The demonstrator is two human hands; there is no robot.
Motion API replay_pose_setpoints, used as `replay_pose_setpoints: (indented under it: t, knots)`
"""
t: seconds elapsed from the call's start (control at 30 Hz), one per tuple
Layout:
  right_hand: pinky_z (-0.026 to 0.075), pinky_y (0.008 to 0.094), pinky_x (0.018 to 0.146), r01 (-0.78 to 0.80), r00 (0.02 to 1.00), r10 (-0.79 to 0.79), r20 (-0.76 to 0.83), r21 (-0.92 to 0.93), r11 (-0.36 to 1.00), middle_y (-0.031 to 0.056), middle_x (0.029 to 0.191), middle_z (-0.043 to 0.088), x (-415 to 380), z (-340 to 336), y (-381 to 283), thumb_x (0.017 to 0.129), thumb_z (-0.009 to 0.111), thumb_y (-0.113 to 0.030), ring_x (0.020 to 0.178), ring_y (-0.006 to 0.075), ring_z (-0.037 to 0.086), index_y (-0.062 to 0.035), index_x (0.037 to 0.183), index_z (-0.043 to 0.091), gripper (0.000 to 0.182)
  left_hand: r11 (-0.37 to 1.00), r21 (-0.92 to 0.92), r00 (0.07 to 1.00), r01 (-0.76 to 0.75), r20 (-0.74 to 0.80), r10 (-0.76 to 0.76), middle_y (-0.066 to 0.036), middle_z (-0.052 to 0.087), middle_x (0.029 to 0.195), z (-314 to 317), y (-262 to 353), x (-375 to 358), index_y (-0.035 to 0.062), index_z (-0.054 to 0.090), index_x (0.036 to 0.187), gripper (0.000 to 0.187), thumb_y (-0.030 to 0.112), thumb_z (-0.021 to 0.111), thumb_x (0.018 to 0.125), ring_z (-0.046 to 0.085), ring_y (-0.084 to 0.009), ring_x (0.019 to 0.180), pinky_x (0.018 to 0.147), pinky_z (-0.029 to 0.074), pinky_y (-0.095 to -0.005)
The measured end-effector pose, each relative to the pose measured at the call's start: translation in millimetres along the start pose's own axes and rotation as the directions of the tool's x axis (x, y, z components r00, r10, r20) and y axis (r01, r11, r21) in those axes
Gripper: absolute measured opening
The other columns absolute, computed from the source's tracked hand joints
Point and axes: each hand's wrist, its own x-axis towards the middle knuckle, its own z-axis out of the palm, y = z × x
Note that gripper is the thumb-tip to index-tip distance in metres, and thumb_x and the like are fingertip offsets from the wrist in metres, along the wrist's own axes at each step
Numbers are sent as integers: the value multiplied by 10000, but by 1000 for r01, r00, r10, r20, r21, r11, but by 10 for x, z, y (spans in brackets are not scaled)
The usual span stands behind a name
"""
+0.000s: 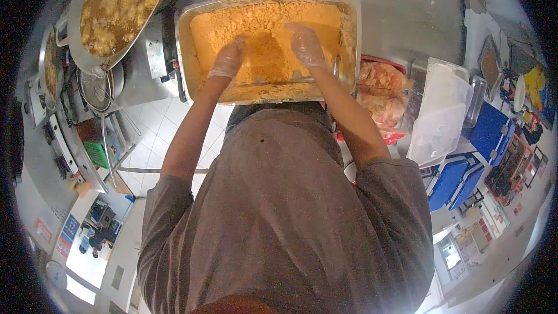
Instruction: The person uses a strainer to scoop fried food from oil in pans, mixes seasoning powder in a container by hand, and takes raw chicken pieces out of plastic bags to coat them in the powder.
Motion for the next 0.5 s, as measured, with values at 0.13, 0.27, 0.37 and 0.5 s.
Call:
replay_pose_setpoints:
  t: [0.13,0.27,0.37,0.5]
  knots:
    - [469,397,1044,168,962,-212,-172,-237,957,205,1324,629,180,-256,-49,938,618,-153,1227,346,600,-40,1376,568,455,920,379,959,-99,-209,190,-282,579,1284,-91,-365,246,58,465,1446,564,301,591,953,560,-453,1186,997,470,-502]
    - [428,439,1102,-129,989,55,-137,-621,773,245,1425,539,269,-280,-566,876,740,-288,1352,380,491,-22,1512,366,784,876,482,991,11,-124,56,-296,464,1421,-239,-125,417,47,159,1599,1058,515,721,836,484,-453,1288,1057,426,-494]
    - [436,468,1087,-21,983,-112,-149,-683,730,271,1418,526,337,315,-318,839,776,-326,1342,399,486,-19,1541,290,907,879,461,991,-120,6,132,-332,502,1378,-53,121,599,14,162,1591,1133,542,762,787,526,-459,1256,1015,458,-486]
    - [469,482,1028,59,998,-28,56,-680,731,252,1344,575,363,683,-417,850,727,-231,1246,396,561,-63,1507,371,766,877,400,962,-266,168,216,-334,554,1311,248,111,854,24,277,1550,1006,459,776,792,562,-427,1226,1019,468,-450]
